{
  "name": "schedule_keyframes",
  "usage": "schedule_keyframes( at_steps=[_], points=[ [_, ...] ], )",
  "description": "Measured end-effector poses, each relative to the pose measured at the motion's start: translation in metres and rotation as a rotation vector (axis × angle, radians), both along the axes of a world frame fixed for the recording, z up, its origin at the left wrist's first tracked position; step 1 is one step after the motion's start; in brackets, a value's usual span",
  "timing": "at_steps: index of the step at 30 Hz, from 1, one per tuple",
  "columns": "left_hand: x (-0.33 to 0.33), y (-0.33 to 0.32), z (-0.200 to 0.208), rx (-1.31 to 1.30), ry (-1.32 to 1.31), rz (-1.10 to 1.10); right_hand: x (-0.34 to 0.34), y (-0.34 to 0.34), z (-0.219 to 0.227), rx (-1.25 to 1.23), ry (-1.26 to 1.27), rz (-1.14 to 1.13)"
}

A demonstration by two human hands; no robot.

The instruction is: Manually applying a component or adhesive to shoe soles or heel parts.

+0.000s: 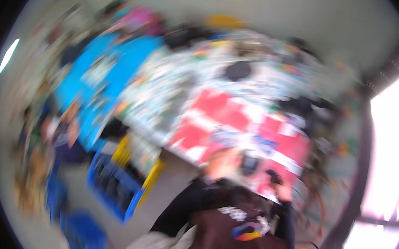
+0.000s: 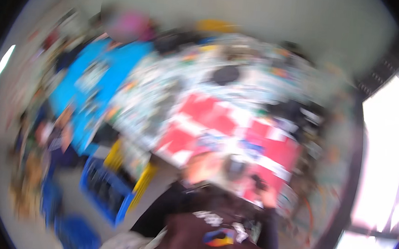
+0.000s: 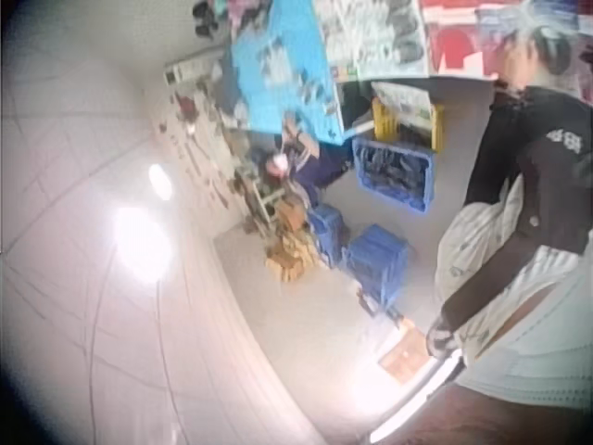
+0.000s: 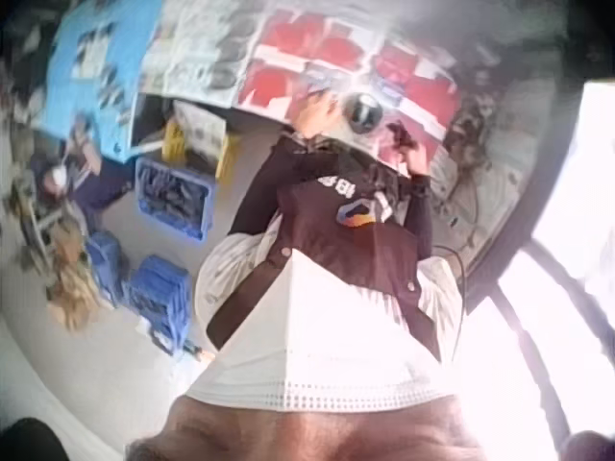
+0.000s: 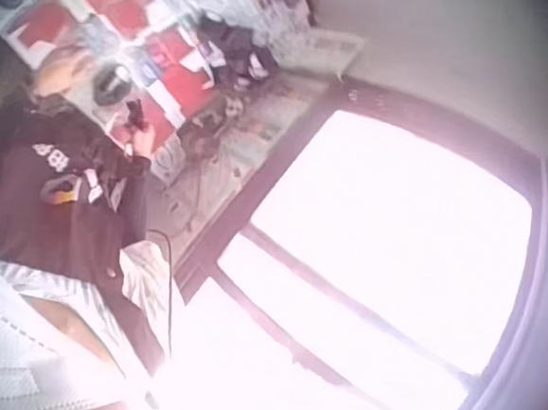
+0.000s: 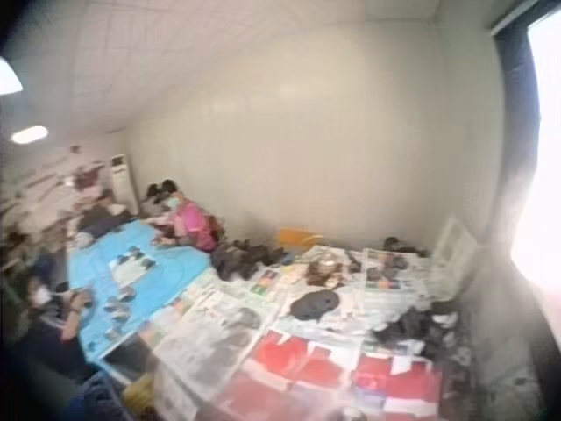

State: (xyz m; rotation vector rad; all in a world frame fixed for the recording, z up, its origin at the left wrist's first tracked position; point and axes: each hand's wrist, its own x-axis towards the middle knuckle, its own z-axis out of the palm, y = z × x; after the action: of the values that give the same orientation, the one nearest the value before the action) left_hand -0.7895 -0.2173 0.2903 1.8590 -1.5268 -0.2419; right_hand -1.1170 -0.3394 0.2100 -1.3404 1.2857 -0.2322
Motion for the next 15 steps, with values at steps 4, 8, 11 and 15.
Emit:
schedule_keyframes(
  at_steps=[4,8,11,15],
  points=[
    [-0.003,-0.011,-0.038,0.361,0.172,-0.061,-0.002,0.003,-0.006,-0.184,0.228,0.117],
    [0.003,-0.028,-0.107,0.559,0.165,-0.16,0.002,0.0,-0.002,-0.363,0.13,0.115],
    [0.007,-0.037,-0.161,0.56,0.074,-0.305,-0.002,0.006,-0.002,-0.332,0.178,0.101],
    [0.006,-0.049,-0.175,0.626,-0.014,-0.311,-0.011,0.016,0.004,-0.393,0.148,0.046]
  ],
)
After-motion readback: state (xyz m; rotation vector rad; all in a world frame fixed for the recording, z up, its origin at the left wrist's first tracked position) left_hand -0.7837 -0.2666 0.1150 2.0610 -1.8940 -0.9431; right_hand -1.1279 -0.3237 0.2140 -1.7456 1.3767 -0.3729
